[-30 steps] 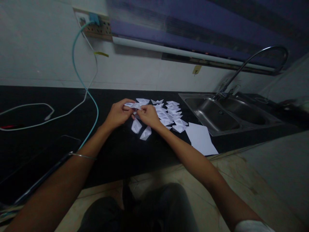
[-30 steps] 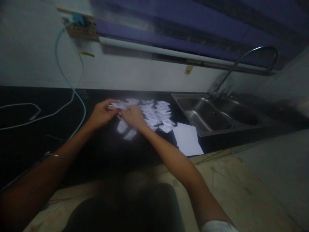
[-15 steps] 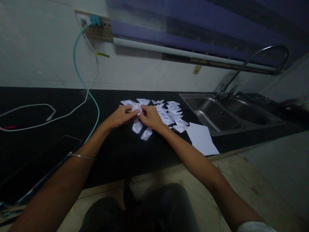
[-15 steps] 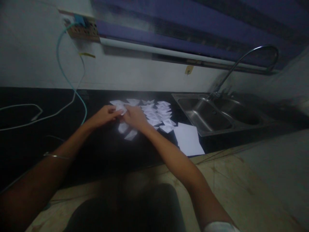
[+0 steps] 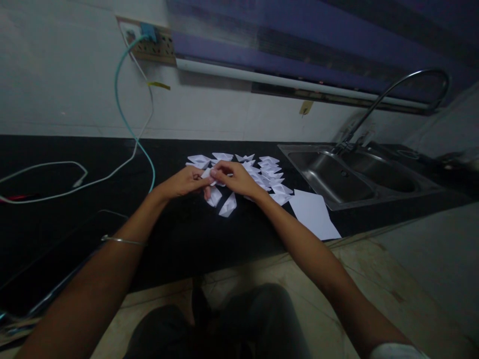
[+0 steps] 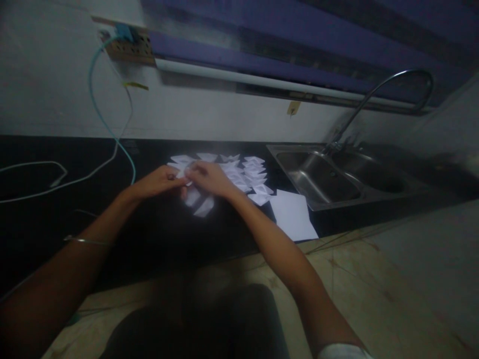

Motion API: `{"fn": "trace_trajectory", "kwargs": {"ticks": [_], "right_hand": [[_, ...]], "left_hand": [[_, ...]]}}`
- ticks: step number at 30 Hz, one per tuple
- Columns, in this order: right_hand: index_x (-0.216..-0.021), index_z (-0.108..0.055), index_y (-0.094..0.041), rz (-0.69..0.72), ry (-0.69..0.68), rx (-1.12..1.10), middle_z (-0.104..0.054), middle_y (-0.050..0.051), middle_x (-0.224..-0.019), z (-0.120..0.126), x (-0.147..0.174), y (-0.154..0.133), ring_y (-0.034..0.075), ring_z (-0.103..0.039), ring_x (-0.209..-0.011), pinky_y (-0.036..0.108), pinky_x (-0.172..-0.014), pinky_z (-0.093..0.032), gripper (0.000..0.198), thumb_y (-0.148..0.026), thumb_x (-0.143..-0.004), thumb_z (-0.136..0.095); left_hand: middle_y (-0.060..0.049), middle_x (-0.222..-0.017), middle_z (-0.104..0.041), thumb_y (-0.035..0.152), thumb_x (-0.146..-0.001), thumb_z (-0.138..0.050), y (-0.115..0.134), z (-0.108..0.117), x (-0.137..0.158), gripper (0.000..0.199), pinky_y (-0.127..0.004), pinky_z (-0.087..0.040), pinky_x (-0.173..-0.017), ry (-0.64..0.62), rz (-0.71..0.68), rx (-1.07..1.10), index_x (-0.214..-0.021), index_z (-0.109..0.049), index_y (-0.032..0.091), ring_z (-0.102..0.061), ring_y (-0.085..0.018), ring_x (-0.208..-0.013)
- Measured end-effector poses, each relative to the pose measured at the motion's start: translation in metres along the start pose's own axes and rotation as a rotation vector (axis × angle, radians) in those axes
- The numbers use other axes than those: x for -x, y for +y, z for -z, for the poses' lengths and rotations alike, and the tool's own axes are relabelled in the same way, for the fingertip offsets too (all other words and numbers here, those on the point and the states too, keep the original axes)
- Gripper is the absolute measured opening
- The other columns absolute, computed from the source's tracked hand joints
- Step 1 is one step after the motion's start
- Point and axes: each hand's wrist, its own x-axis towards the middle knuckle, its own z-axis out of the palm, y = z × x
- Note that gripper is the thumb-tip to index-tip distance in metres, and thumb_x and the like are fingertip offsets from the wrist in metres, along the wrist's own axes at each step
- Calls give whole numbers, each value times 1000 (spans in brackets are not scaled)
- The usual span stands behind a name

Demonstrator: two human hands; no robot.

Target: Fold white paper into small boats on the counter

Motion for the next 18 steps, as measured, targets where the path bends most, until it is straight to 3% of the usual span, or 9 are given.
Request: {"fn": "trace_trajectory", "kwargs": {"ticks": [4,7,11,18], "right_hand": [[-82,-67,-17,10,0,-69,-62,1,-74,-7,-1,-1,12,-54,-73,25,-67,-42,40,-53,-93,-54],[-79,-67,-17,-41,38,-94,-61,1,-70,-9,-2,1,12,-55,-69,23,-63,-42,42,-56,-89,-58],[-81,-69,-17,-103,48,-195,-62,0,-65,-10,-2,7,10,-56,-59,22,-56,-42,44,-59,-87,-61],[-82,-72,-16,-126,76,-295,-63,-1,-60,-12,-2,6,9,-57,-54,21,-53,-44,47,-62,-85,-62]], "left_hand": [[-5,-54,-66,46,-92,-55,0,1,1,45,-22,-37,-46,-50,36,77,-62,-72,17,-51,-10,-45],[-4,-56,-66,48,-95,-47,-1,1,0,48,-22,-40,-48,41,26,6,-67,-71,17,-52,-11,-47],[-1,-68,-64,45,-95,-50,-5,-3,-3,36,-23,-48,-59,208,-55,-214,-77,-66,17,-60,-12,-60],[1,-69,-57,44,-97,-47,-10,-7,-4,36,-21,-48,-53,304,-100,-171,-73,-57,18,-57,-11,-57]]}}
